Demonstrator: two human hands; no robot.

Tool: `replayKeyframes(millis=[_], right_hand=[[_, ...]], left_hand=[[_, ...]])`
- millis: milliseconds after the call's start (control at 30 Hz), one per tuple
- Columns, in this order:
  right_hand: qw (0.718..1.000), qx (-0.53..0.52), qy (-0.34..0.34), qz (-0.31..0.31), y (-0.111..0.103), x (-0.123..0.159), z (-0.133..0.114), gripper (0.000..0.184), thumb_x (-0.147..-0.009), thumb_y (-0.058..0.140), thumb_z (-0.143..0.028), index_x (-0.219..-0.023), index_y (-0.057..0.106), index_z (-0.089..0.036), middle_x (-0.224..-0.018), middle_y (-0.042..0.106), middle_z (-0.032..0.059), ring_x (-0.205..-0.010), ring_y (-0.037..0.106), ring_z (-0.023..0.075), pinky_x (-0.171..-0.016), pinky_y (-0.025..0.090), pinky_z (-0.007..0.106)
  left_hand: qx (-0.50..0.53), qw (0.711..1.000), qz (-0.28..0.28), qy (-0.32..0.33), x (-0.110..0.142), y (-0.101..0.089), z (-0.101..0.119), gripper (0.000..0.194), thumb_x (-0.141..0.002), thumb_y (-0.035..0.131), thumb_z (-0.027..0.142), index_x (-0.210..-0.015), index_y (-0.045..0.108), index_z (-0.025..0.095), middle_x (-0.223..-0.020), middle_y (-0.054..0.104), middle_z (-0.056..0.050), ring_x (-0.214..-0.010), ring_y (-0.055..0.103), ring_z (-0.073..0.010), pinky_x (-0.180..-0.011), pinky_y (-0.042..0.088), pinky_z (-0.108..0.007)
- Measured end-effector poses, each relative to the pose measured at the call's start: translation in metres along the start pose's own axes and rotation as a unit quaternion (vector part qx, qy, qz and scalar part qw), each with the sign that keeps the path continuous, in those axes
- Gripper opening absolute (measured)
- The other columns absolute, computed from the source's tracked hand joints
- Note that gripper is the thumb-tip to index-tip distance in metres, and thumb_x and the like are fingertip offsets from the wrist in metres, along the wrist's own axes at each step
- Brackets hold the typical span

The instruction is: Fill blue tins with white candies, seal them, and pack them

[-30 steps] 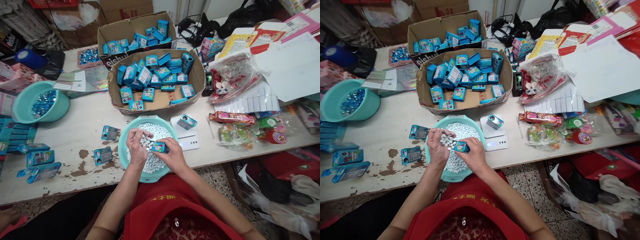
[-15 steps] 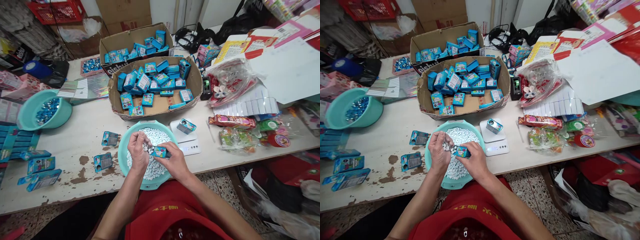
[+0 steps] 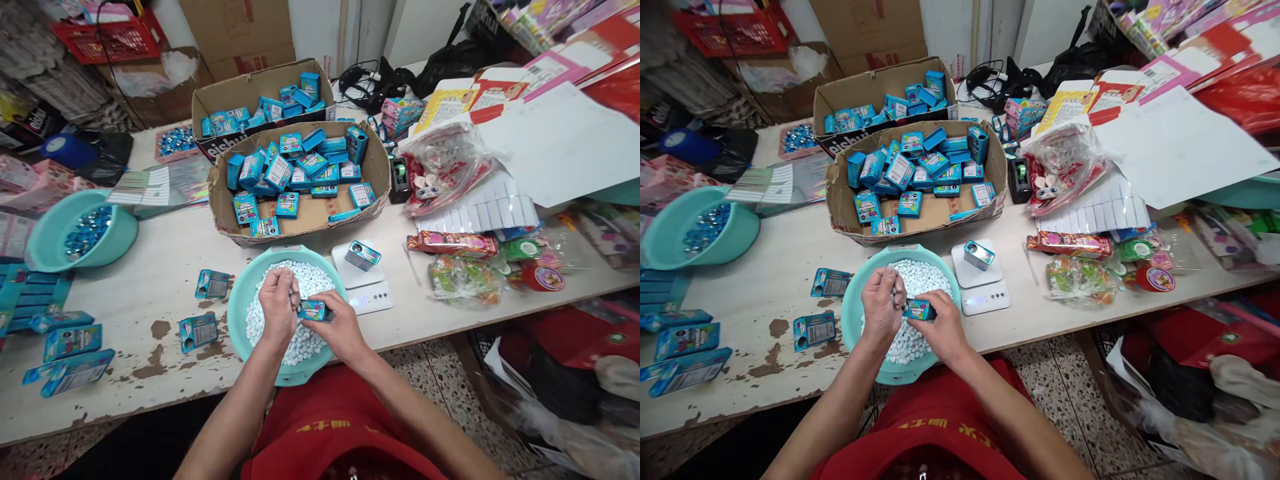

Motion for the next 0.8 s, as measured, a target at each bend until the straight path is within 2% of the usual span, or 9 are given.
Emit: replayKeyframes(millis=[167,267,300,400,467,567,667,733,800], right_hand=[[0.999,-0.037,-0.001,0.009,-0.013,0.007,-0.001,0.033,-0.064,0.079,-0.025,-0.094,0.066,-0.022,-0.093,0.062,0.0033,-0.091,0.060,0.0193,-0.082,0.048,0.033],[0.999,-0.043,0.006,-0.004,-0.026,0.018,-0.004,0.034,-0.063,0.080,-0.029,-0.095,0.066,-0.023,-0.093,0.063,0.0032,-0.091,0.060,0.0190,-0.082,0.049,0.033],[0.999,-0.040,0.014,-0.007,-0.030,0.023,-0.003,0.034,-0.063,0.080,-0.029,-0.094,0.067,-0.023,-0.092,0.064,0.0031,-0.091,0.060,0.0189,-0.082,0.049,0.033],[0.999,-0.035,0.037,-0.013,-0.045,0.037,0.004,0.035,-0.063,0.080,-0.028,-0.094,0.067,-0.023,-0.093,0.064,0.0034,-0.091,0.061,0.0190,-0.082,0.050,0.033],[0.998,-0.039,0.044,-0.015,-0.057,0.048,0.008,0.036,-0.062,0.081,-0.026,-0.096,0.067,-0.023,-0.094,0.065,0.0038,-0.091,0.061,0.0192,-0.082,0.050,0.033],[0.997,-0.039,0.065,0.002,-0.080,0.066,0.018,0.036,-0.061,0.081,-0.022,-0.094,0.068,-0.024,-0.092,0.066,0.0035,-0.087,0.063,0.0196,-0.078,0.052,0.032],[0.991,-0.034,0.115,0.055,-0.106,0.084,0.034,0.033,-0.060,0.081,-0.022,-0.091,0.069,-0.024,-0.089,0.065,0.0030,-0.083,0.064,0.0197,-0.074,0.053,0.031],[0.984,-0.029,0.144,0.096,-0.123,0.093,0.044,0.031,-0.060,0.080,-0.025,-0.090,0.069,-0.024,-0.089,0.065,0.0030,-0.083,0.063,0.0200,-0.074,0.053,0.031],[0.978,-0.027,0.163,0.131,-0.136,0.096,0.050,0.031,-0.060,0.079,-0.028,-0.089,0.069,-0.023,-0.090,0.065,0.0034,-0.084,0.063,0.0205,-0.076,0.053,0.033]], left_hand=[[0.001,1.000,-0.003,-0.014,-0.013,-0.014,-0.001,0.029,-0.072,0.069,0.038,-0.074,0.050,0.017,-0.053,0.045,0.007,-0.036,0.033,-0.0021,-0.035,0.024,-0.012],[-0.164,0.986,-0.030,-0.013,-0.029,-0.037,-0.015,0.027,-0.071,0.068,0.042,-0.076,0.056,0.018,-0.059,0.053,0.004,-0.044,0.045,-0.0070,-0.040,0.034,-0.016],[-0.259,0.964,-0.065,-0.013,-0.034,-0.042,-0.024,0.026,-0.068,0.069,0.041,-0.075,0.059,0.019,-0.064,0.058,0.001,-0.053,0.053,-0.0106,-0.045,0.041,-0.019],[-0.490,0.855,-0.166,0.025,-0.043,-0.048,-0.048,0.021,-0.065,0.070,0.038,-0.078,0.067,0.022,-0.090,0.068,-0.006,-0.087,0.062,-0.0231,-0.070,0.050,-0.031],[-0.550,0.815,-0.172,0.062,-0.047,-0.042,-0.051,0.021,-0.071,0.063,0.039,-0.086,0.068,0.024,-0.099,0.068,-0.006,-0.093,0.062,-0.0253,-0.077,0.049,-0.035],[-0.552,0.808,-0.179,0.103,-0.050,-0.005,-0.046,0.022,-0.080,0.055,0.038,-0.093,0.067,0.024,-0.096,0.068,-0.006,-0.083,0.063,-0.0232,-0.076,0.048,-0.035],[-0.520,0.791,-0.263,0.187,-0.051,0.062,-0.050,0.022,-0.081,0.055,0.030,-0.101,0.064,0.025,-0.102,0.066,-0.006,-0.092,0.061,-0.0231,-0.083,0.046,-0.036],[-0.522,0.746,-0.341,0.233,-0.050,0.104,-0.066,0.034,-0.077,0.060,0.022,-0.111,0.060,0.027,-0.116,0.061,-0.007,-0.107,0.055,-0.0250,-0.090,0.043,-0.039],[-0.557,0.690,-0.394,0.242,-0.051,0.133,-0.090,0.046,-0.072,0.063,0.014,-0.116,0.057,0.028,-0.125,0.055,-0.007,-0.114,0.050,-0.0267,-0.092,0.042,-0.041]])
Point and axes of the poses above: each hand's wrist, its own x-axis away from the middle knuckle, its own y-axis out of the palm, z = x × y, the point moved 7 cm from there along -x, towards the middle knuckle
